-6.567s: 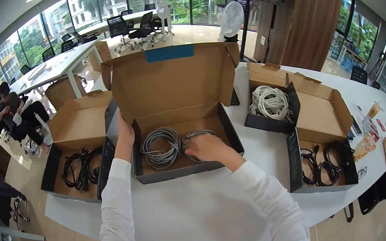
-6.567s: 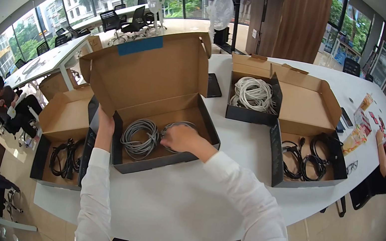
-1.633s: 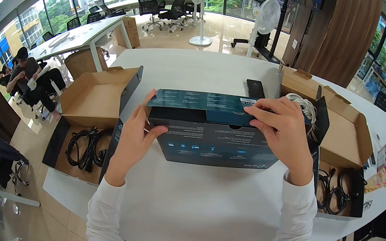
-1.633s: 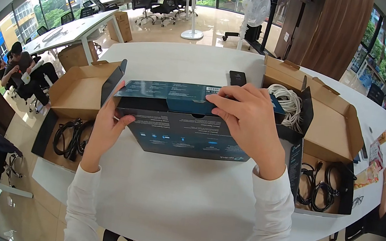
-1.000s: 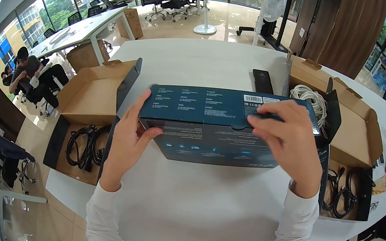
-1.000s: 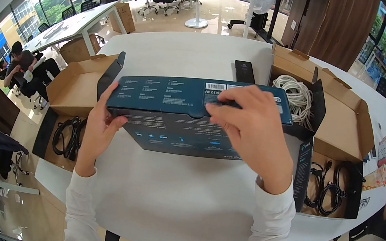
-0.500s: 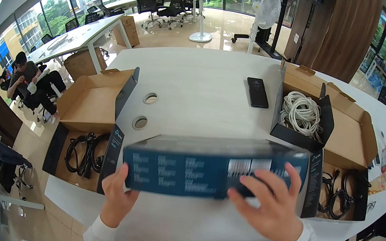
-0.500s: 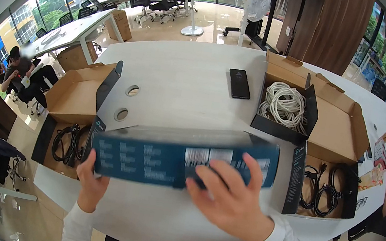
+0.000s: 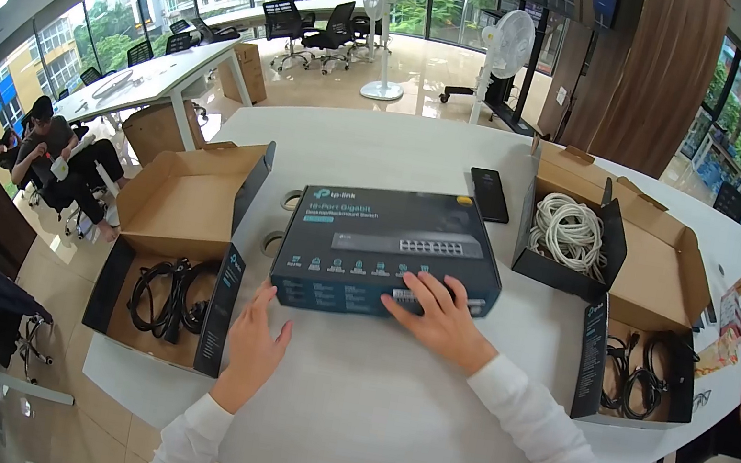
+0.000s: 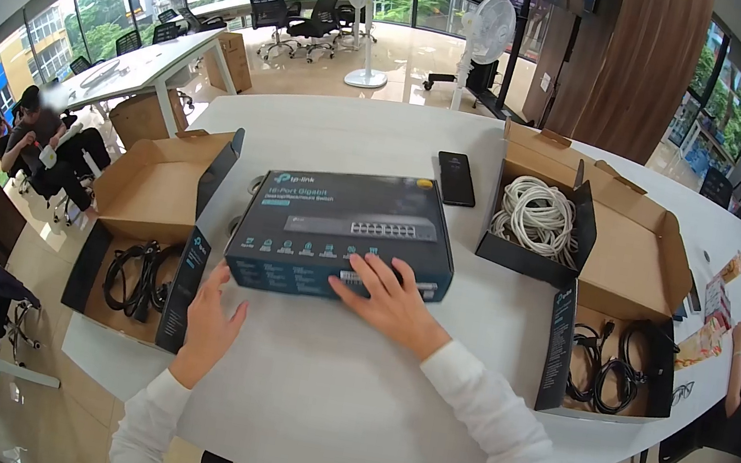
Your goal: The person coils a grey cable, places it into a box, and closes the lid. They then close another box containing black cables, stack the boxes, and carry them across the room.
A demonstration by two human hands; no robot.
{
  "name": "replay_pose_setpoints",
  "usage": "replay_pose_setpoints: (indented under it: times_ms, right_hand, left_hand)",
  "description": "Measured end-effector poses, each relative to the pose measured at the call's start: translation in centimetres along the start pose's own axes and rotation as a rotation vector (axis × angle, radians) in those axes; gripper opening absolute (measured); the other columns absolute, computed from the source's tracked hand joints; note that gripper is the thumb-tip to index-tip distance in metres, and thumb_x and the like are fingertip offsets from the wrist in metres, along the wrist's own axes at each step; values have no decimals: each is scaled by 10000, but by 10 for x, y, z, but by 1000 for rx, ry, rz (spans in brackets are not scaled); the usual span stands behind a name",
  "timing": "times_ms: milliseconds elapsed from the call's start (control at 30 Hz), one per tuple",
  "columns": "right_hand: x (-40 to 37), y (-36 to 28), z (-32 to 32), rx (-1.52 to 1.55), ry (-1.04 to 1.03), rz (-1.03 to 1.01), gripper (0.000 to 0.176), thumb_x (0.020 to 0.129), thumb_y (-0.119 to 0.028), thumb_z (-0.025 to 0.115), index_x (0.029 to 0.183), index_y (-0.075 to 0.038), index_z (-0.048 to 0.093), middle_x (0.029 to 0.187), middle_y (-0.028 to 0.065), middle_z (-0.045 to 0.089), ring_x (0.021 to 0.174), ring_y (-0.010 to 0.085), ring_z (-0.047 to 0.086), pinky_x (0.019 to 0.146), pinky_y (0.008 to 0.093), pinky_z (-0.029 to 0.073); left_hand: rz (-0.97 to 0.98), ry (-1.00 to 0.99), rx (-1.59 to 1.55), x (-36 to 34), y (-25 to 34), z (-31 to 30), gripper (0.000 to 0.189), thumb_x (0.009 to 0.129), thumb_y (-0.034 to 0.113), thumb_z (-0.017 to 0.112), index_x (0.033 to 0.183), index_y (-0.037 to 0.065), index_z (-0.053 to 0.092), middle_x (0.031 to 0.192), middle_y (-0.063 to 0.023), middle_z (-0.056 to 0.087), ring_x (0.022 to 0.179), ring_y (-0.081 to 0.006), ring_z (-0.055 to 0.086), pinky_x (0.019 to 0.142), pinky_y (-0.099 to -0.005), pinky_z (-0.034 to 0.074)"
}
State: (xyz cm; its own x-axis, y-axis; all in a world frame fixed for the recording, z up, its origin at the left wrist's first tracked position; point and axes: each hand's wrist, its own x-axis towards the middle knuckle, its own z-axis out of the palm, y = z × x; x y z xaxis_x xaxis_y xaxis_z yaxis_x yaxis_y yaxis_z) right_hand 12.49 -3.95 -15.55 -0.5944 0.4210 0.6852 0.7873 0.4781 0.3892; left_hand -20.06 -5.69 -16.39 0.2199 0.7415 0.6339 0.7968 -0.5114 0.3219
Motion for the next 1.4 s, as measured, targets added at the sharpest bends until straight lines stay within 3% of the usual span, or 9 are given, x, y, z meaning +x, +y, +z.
replay_pose_setpoints:
  times_ms: [167, 300, 500, 800, 933, 1067, 1267, 1333, 1400]
  right_hand:
    - [21, 13, 69, 3, 37, 17, 400, 904, -191, 579, 1293, -279, 614, 1401, 111, 475, 1313, 255, 422, 1079, 491, 312]
    - [40, 34, 107, 70, 45, 39, 412, 876, -151, 580, 1277, -237, 623, 1385, 127, 484, 1288, 274, 452, 1075, 501, 324]
    - [55, 49, 141, 135, -22, 100, 436, 860, -96, 604, 1278, -213, 637, 1412, 131, 464, 1332, 293, 425, 1125, 541, 282]
    - [47, 20, 131, 139, 39, 158, 296, 832, -122, 657, 1128, -126, 677, 1423, 110, 472, 1341, 302, 407, 1094, 527, 291]
    - [52, -13, 96, 570, 12, 208, 176, 849, -126, 672, 1020, -89, 689, 1195, 111, 594, 1227, 273, 501, 1037, 448, 359]
    - [49, -46, 86, 1148, -151, 454, 266, 979, -231, 577, 1116, -30, 682, 1018, 120, 677, 1045, 220, 619, 954, 351, 452]
    - [72, -90, 122, 1998, -309, 810, 588, 1079, -434, 325, 1472, -4, 411, 1245, 116, 644, 1145, 184, 584, 1029, 354, 431]
    - [91, -97, 92, 2101, -423, 950, 626, 1074, -471, 305, 1477, -4, 408, 1392, 112, 560, 1230, 184, 530, 1064, 365, 403]
    - [93, -123, 103, 1869, -63, 770, 605, 1064, -485, 350, 1451, -37, 471, 1383, 94, 559, 1182, 160, 529, 1016, 326, 418]
  left_hand:
    - [-61, -57, 279, -13, 4, -46, 691, 793, 156, 737, 1391, 20, 418, 1472, -238, 367, 1331, -434, 362, 1097, -534, 290]
    - [-216, 20, 543, -31, 0, -78, 618, 804, 149, 725, 1346, 6, 466, 1418, -234, 434, 1273, -421, 436, 1063, -518, 330]
    - [-367, -146, 419, -54, -1, -91, 383, 818, 106, 702, 1175, 1, 608, 1324, -237, 546, 1082, -423, 576, 946, -493, 455]
    - [-240, -474, -484, -55, 80, -114, 482, 774, 86, 767, 1235, 35, 634, 1456, -325, 423, 1316, -408, 497, 1024, -433, 465]
    - [-141, -592, -574, -60, 74, -157, 508, 767, 46, 771, 1254, 23, 629, 1462, -273, 448, 1316, -370, 512, 1011, -395, 469]
    - [-518, 168, 473, -71, 41, -192, 625, 868, 112, 705, 1422, -19, 446, 1489, -242, 430, 1361, -349, 443, 1097, -395, 368]
    - [-1196, 413, -773, -113, -113, -199, 664, 1045, 474, 422, 1526, 29, 312, 1526, -216, 383, 1409, -302, 362, 1167, -391, 253]
    - [-934, 293, -860, -124, -152, -180, 687, 1043, 520, 379, 1526, 35, 311, 1536, -206, 365, 1412, -302, 357, 1176, -391, 237]
    - [-796, 235, -1044, -127, -160, -169, 698, 1041, 536, 367, 1520, 29, 319, 1536, -198, 362, 1411, -301, 356, 1174, -393, 247]
